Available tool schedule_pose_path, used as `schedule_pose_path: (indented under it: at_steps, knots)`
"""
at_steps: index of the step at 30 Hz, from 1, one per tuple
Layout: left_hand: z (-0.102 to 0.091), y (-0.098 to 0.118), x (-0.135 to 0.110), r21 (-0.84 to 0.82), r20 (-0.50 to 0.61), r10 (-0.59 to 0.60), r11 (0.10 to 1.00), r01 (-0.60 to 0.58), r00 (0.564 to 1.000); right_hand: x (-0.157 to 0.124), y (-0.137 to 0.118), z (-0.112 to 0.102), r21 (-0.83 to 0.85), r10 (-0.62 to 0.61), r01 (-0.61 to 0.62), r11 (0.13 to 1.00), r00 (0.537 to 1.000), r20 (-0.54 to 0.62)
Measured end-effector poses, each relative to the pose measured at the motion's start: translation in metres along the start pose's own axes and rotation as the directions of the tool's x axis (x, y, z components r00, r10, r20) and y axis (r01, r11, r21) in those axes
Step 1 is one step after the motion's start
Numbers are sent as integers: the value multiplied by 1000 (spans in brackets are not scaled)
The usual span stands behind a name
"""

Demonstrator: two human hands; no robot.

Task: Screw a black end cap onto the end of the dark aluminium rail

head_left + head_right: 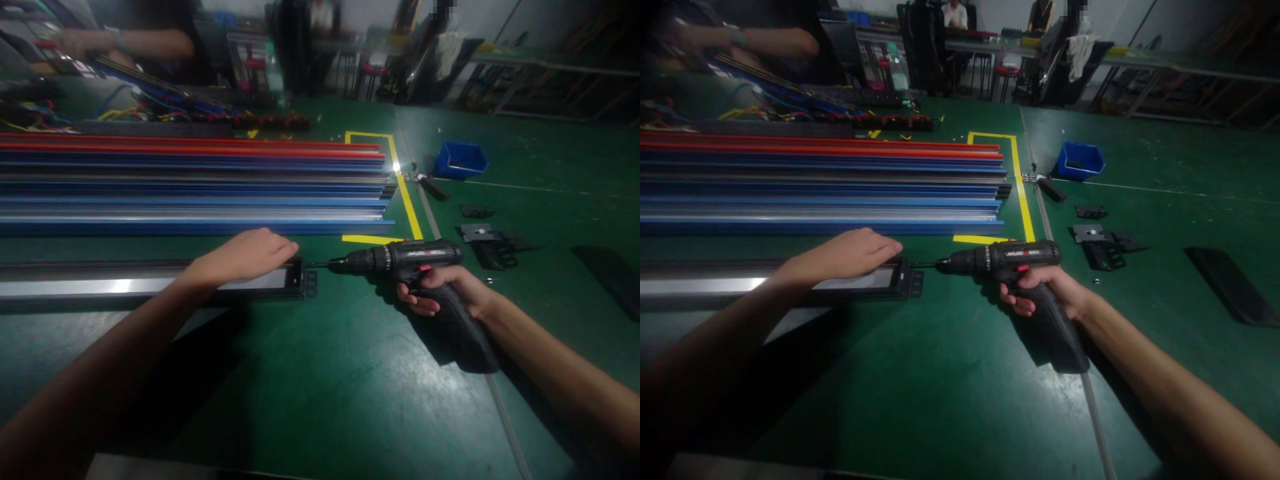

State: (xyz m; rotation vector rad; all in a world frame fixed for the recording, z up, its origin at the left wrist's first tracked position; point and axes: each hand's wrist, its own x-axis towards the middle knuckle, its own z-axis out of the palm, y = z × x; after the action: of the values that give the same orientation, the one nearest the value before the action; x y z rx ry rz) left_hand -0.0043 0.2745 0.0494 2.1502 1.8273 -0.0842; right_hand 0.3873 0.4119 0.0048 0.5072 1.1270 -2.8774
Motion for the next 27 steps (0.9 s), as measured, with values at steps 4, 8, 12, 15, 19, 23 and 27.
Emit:
schedule_pose_path:
  at_steps: [4, 8, 12, 15, 19, 23, 27]
  knots:
    - [0, 0, 0, -32, -9, -1, 999, 1, 1000, -1, -1, 1, 7, 14, -14, 1000, 999, -40]
    - [3, -2, 1, 21, -19, -3, 1000, 4, 1000, -3, -1, 4, -31, 5, -7, 999, 998, -58]
    - [5, -4, 1, 74, -13, 4, 997, -3, 1000, -3, -1, 6, -42, 3, -6, 999, 998, -64]
    - [5, -3, 1, 80, -6, -5, 997, 5, 1000, -2, -2, 4, -32, 18, -20, 999, 997, -73]
    - [3, -1, 1, 97, -2, -9, 995, 9, 1000, 0, -2, -1, -4, 28, -29, 1000, 998, -59]
    - [2, -1, 1, 105, 1, 5, 994, -5, 1000, 0, -1, -2, -24, 11, -12, 1000, 999, -40]
    - [1, -1, 1, 108, -4, 16, 994, -15, 1000, 0, -1, 0, -45, -11, 10, 999, 1000, -17]
